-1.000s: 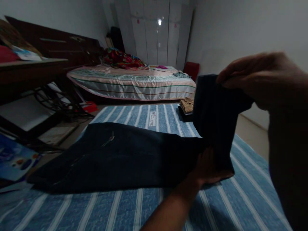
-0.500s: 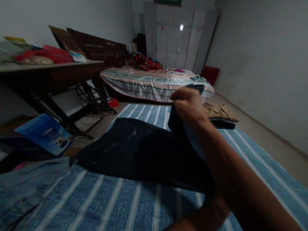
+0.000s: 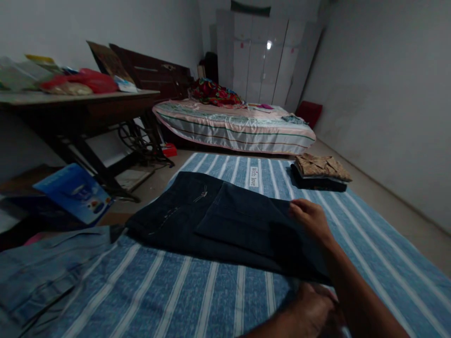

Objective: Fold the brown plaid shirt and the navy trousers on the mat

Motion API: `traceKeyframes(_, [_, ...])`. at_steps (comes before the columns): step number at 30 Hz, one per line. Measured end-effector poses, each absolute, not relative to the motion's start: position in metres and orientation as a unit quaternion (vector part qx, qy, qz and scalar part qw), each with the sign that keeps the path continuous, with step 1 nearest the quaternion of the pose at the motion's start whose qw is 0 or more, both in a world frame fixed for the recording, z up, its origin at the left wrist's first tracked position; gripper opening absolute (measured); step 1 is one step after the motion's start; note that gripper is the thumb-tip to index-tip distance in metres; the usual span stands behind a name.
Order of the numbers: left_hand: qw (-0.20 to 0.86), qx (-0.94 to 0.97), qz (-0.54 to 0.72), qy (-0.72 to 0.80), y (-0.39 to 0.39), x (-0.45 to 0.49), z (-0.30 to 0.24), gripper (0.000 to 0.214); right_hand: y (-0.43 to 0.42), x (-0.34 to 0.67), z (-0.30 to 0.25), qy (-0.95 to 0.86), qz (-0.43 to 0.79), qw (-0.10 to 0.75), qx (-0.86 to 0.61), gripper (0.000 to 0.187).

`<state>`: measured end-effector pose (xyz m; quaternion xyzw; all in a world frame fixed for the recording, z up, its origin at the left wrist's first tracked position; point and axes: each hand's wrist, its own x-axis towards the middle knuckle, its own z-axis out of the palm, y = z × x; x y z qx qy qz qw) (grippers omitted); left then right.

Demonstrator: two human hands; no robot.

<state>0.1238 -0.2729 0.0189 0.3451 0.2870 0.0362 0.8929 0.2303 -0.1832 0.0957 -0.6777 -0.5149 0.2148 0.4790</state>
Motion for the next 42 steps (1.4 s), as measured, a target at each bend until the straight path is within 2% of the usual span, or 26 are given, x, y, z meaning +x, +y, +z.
traceKeyframes(2, [0.887, 0.376, 0.007, 0.269, -0.26, 0.094, 0.034, 0.022, -0.212, 0.257, 0.078, -0.45, 0.078, 0.493, -0.741, 0.04])
traceKeyframes(3, [0.878, 0.398, 0.038, 0.263, -0.249, 0.077, 0.045, 0.025, -0.225, 0.269, 0.069, -0.415, 0.057, 0.488, -0.766, 0.041])
traceKeyframes(7, [0.757, 0.492, 0.209, 0.375, -0.173, 0.011, 0.085, 0.033, -0.256, 0.293, 0.032, -0.328, 0.102, 0.461, -0.818, 0.054])
traceKeyframes(10, [0.589, 0.535, 0.331, 0.507, -0.11, -0.026, 0.097, 0.031, -0.261, 0.292, 0.017, -0.321, 0.126, 0.448, -0.825, 0.059])
traceKeyframes(12, [0.45, 0.563, 0.359, 0.593, -0.077, -0.047, 0.096, 0.026, -0.261, 0.288, 0.013, -0.316, 0.133, 0.445, -0.827, 0.061])
traceKeyframes(15, [0.376, 0.566, 0.34, 0.65, -0.044, -0.07, 0.088, 0.016, -0.261, 0.285, 0.012, -0.31, 0.149, 0.442, -0.828, 0.065])
traceKeyframes(20, [0.349, 0.57, 0.277, 0.691, -0.017, -0.073, 0.081, 0.013, -0.264, 0.286, 0.012, -0.303, 0.17, 0.437, -0.83, 0.067])
traceKeyframes(28, [0.419, 0.557, 0.212, 0.685, 0.0, -0.057, 0.08, 0.02, -0.266, 0.289, 0.008, -0.287, 0.174, 0.433, -0.836, 0.071])
traceKeyframes(34, [0.473, 0.541, 0.209, 0.663, 0.0, -0.055, 0.078, 0.022, -0.268, 0.289, 0.009, -0.283, 0.18, 0.412, -0.847, 0.074])
traceKeyframes(42, [0.474, 0.558, 0.236, 0.639, -0.005, -0.05, 0.082, 0.027, -0.271, 0.284, 0.025, -0.273, 0.203, 0.377, -0.861, 0.073])
